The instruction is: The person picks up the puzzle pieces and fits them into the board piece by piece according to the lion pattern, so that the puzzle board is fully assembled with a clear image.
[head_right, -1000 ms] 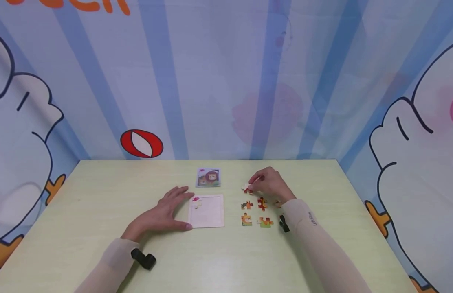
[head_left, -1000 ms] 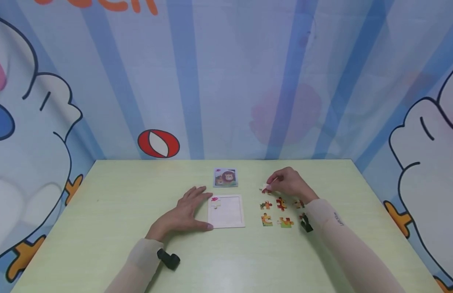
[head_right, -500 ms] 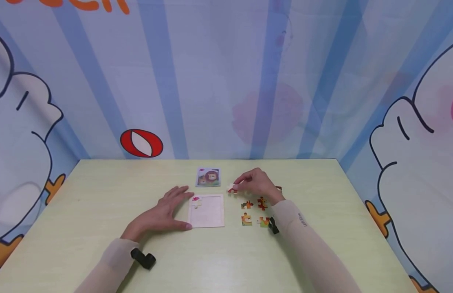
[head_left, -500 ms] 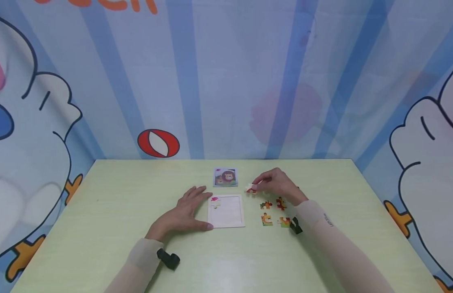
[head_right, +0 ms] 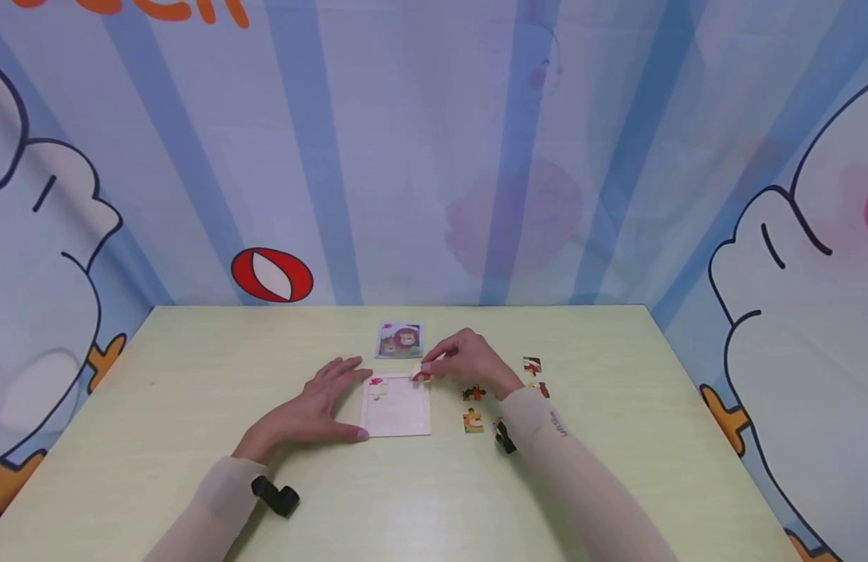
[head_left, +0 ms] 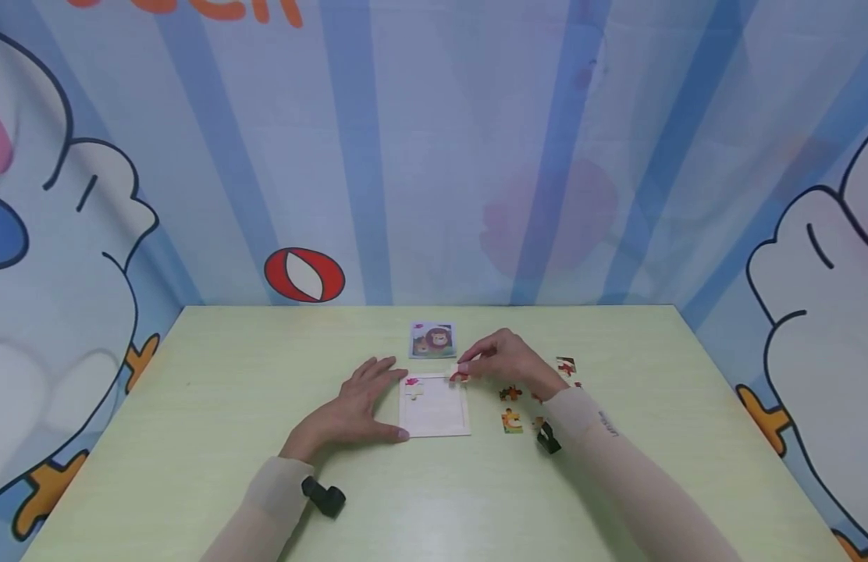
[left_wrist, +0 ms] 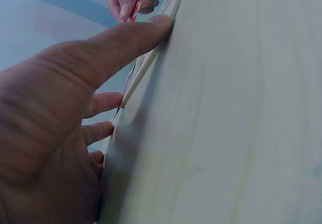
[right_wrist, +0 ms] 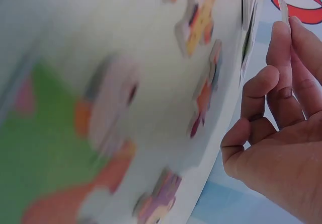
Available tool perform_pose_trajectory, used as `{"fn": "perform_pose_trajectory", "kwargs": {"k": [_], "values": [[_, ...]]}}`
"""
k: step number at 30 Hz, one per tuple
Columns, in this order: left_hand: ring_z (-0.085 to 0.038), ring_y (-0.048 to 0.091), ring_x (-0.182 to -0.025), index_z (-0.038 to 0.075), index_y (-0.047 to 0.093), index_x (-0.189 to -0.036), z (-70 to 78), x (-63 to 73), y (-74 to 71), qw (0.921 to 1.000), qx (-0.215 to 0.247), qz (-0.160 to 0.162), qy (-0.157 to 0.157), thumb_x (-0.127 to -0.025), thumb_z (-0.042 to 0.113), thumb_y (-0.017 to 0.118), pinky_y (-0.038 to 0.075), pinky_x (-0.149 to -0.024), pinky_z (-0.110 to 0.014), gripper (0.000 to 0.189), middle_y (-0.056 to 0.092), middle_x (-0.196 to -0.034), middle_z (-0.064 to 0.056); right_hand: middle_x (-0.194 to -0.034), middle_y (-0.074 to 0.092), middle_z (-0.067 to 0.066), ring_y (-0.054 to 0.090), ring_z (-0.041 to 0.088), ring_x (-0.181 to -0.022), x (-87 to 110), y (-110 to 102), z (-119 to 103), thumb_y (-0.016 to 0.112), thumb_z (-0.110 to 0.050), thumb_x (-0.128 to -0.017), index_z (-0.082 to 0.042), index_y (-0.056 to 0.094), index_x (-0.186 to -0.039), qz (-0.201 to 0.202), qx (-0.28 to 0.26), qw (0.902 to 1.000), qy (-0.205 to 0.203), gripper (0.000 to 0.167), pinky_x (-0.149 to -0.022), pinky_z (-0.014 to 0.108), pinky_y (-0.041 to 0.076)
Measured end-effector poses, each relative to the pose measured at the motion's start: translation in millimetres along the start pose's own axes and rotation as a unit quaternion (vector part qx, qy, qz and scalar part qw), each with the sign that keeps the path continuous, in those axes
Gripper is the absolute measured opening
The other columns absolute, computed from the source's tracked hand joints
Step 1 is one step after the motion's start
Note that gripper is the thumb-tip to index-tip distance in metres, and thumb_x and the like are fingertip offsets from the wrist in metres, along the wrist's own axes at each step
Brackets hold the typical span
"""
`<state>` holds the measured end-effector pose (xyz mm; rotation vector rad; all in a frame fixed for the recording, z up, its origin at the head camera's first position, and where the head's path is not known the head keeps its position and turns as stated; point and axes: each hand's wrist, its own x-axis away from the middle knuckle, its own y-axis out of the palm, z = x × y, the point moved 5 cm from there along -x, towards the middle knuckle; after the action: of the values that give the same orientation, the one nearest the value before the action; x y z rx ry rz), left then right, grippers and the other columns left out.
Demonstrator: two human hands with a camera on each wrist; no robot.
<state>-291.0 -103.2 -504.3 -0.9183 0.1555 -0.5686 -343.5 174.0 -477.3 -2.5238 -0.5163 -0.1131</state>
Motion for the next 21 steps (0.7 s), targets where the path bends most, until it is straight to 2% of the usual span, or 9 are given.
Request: {"fn": "perform_pose_trajectory", "kwargs": {"k": [2,7,12,17,21], "values": [[-0.042,0.004,-0.170,0.023,0.039,-0.167,-0.2,0.3,-0.1,1.0000,-0.002,0.000,-0.001,-0.084,0.052,0.088,0.016,-0.130,-0.077,0.100,0.018,-0.182,-0.007,-0.102,0.082,0.002,0.055,0.017,-0.081,-1.4,4.5,-2.7,0.083,-0.029,-0.096,-0.016,0.086,-0.109,-0.006,0.005,1.0000,-0.002,0.019,-0.073,0.030,0.043],[-0.042,0.004,-0.170,0.023,0.039,-0.167,-0.6,0.2,-0.4,1.0000,-0.005,0.000,0.001,-0.085,0.052,0.087,0.016,-0.130,-0.077,0.100,0.018,-0.182,-0.008,-0.100,0.084,0.006,0.060,0.015,-0.081,-8.4,16.5,-12.5,0.082,-0.025,-0.096,-0.013,0.087,-0.106,-0.015,0.033,0.9990,-0.028,0.017,-0.072,0.029,0.041],[-0.041,0.003,-0.170,0.023,0.039,-0.167,-0.3,0.1,-1.2,1.0000,-0.001,-0.003,-0.001,-0.084,0.053,0.087,0.015,-0.131,-0.077,0.100,0.018,-0.182,-0.007,-0.101,0.085,0.002,0.069,0.013,-0.092,-15.5,28.2,-16.4,0.084,-0.023,-0.095,-0.014,0.088,-0.104,-0.020,0.027,0.9994,-0.010,0.013,-0.078,0.026,0.049],[-0.041,0.003,-0.171,0.023,0.039,-0.167,0.1,-0.1,-0.9,1.0000,-0.001,-0.005,-0.002,-0.084,0.052,0.087,0.016,-0.131,-0.076,0.100,0.017,-0.182,-0.007,-0.092,0.085,0.004,0.070,0.012,-0.083,-21.3,36.0,-17.9,0.083,-0.019,-0.095,-0.011,0.087,-0.103,-0.022,0.032,0.9992,-0.001,0.012,-0.077,0.024,0.050],[-0.039,0.003,-0.171,0.024,0.038,-0.167,-0.3,-0.4,-0.9,1.0000,-0.003,-0.006,-0.004,-0.084,0.053,0.087,0.015,-0.132,-0.075,0.100,0.017,-0.183,-0.006,-0.088,0.084,0.002,0.063,0.010,-0.076,-24.4,41.0,-19.7,0.083,-0.019,-0.095,-0.010,0.087,-0.102,-0.019,0.057,0.9982,-0.004,0.012,-0.069,0.022,0.047]]}}
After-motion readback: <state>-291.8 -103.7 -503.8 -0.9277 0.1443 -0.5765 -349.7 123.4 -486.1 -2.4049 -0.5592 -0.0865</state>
